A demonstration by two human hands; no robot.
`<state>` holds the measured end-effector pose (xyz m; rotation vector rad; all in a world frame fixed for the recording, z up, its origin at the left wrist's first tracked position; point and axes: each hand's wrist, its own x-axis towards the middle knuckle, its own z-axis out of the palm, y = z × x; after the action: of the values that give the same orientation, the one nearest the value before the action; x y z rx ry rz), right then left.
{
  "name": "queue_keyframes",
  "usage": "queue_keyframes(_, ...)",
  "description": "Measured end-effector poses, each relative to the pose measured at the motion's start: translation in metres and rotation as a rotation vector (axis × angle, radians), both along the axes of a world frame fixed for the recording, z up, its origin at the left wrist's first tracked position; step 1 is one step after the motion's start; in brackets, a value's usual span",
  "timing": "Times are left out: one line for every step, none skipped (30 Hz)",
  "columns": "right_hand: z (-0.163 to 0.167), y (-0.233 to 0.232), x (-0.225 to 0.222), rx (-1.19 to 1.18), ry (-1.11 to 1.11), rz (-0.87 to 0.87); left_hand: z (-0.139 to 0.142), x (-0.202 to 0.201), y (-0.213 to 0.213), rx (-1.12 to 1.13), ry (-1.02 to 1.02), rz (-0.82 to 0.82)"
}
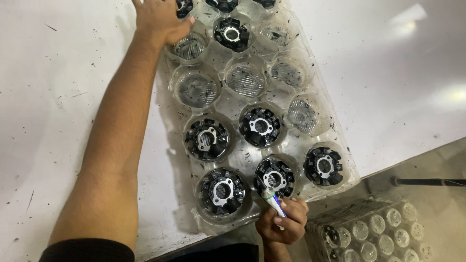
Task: The person picks black plastic rotor-like components one at a time from a plastic tray and squeezes adhesive from a tube onto each part, then places the treated parts back into the tray cavities. They work through the tray repeatedly, and near the end they handle the glue tube and a cloth-like item at the table.
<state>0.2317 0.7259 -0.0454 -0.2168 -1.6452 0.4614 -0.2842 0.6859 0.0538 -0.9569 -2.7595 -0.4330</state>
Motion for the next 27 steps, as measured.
queue_keyframes(0.000,0.000,-0.001,0.001,0.001,0.004,0.003,-0.003,-0.005,-0.026,-0.102,0.029)
queue_keyframes(0.000,0.000,-0.001,0.002,0.004,0.006,0.006,-0.005,-0.006,-0.052,-0.201,0.057)
queue_keyframes(0.000,0.001,-0.002,0.002,0.010,0.006,0.008,-0.005,-0.007,-0.029,-0.087,0.036)
queue_keyframes(0.000,0.001,-0.003,0.003,0.025,0.005,0.008,-0.003,-0.009,-0.005,0.028,0.016)
queue_keyframes(0.001,0.002,-0.004,0.005,0.038,0.006,0.009,-0.003,-0.009,0.020,0.140,-0.003)
queue_keyframes(0.001,0.003,-0.006,0.008,0.051,0.010,0.010,-0.004,-0.007,0.018,0.084,0.020)
queue_keyframes(0.001,0.003,-0.006,0.009,0.047,0.011,0.011,-0.005,-0.006,0.015,0.026,0.046)
queue_keyframes(0.001,0.003,-0.007,0.011,0.041,0.014,0.011,-0.005,-0.006,0.012,-0.033,0.073)
queue_keyframes(0.002,0.003,-0.007,0.013,0.035,0.017,0.013,-0.006,-0.006,-0.017,0.018,0.072)
queue_keyframes(0.003,0.003,-0.007,0.007,0.034,0.020,0.014,-0.007,-0.005,-0.046,0.070,0.073)
queue_keyframes(0.003,0.003,-0.007,0.000,0.035,0.024,0.017,-0.008,-0.006,-0.075,0.124,0.075)
queue_keyframes(0.004,0.003,-0.008,-0.007,0.037,0.026,0.020,-0.009,-0.005,-0.072,0.096,0.077)
queue_keyframes(0.005,0.003,-0.007,-0.009,0.040,0.037,0.023,-0.008,-0.005,-0.069,0.069,0.078)
queue_keyframes(0.006,0.003,-0.008,-0.010,0.044,0.047,0.029,-0.007,-0.004,-0.066,0.043,0.077)
queue_keyframes(0.007,0.003,-0.009,-0.012,0.051,0.054,0.035,-0.006,-0.002,-0.051,0.027,0.079)
queue_keyframes(0.008,0.003,-0.010,-0.016,0.055,0.052,0.041,-0.004,0.000,-0.038,0.009,0.079)
queue_keyframes(0.009,0.002,-0.010,-0.022,0.054,0.051,0.046,-0.001,0.002,-0.027,-0.013,0.080)
queue_keyframes(0.010,0.001,-0.010,-0.029,0.051,0.052,0.050,0.002,0.003,0.024,-0.065,0.093)
queue_keyframes(0.010,0.000,-0.010,-0.030,0.051,0.045,0.056,0.006,0.001,0.077,-0.114,0.110)
queue_keyframes(0.011,-0.001,-0.011,-0.030,0.052,0.040,0.063,0.009,-0.001,0.131,-0.162,0.129)
queue_keyframes(0.011,-0.001,-0.012,-0.030,0.052,0.035,0.071,0.013,-0.004,0.228,-0.233,0.106)
queue_keyframes(0.011,-0.001,-0.012,-0.028,0.051,0.040,0.079,0.017,-0.009,0.324,-0.306,0.082)
queue_keyframes(0.012,0.000,-0.012,-0.027,0.051,0.044,0.088,0.023,-0.011,0.419,-0.378,0.055)
queue_keyframes(0.012,0.000,-0.012,-0.026,0.052,0.048,0.094,0.031,-0.015,0.532,-0.497,-0.017)
queue_keyframes(0.012,0.000,-0.011,-0.026,0.045,0.048,0.097,0.043,-0.025,0.645,-0.616,-0.086)
queue_keyframes(0.013,0.000,-0.011,-0.024,0.038,0.048,0.099,0.059,-0.035,0.758,-0.735,-0.157)
queue_keyframes(0.014,0.000,-0.010,-0.020,0.033,0.051,0.099,0.075,-0.044,0.823,-0.767,-0.182)
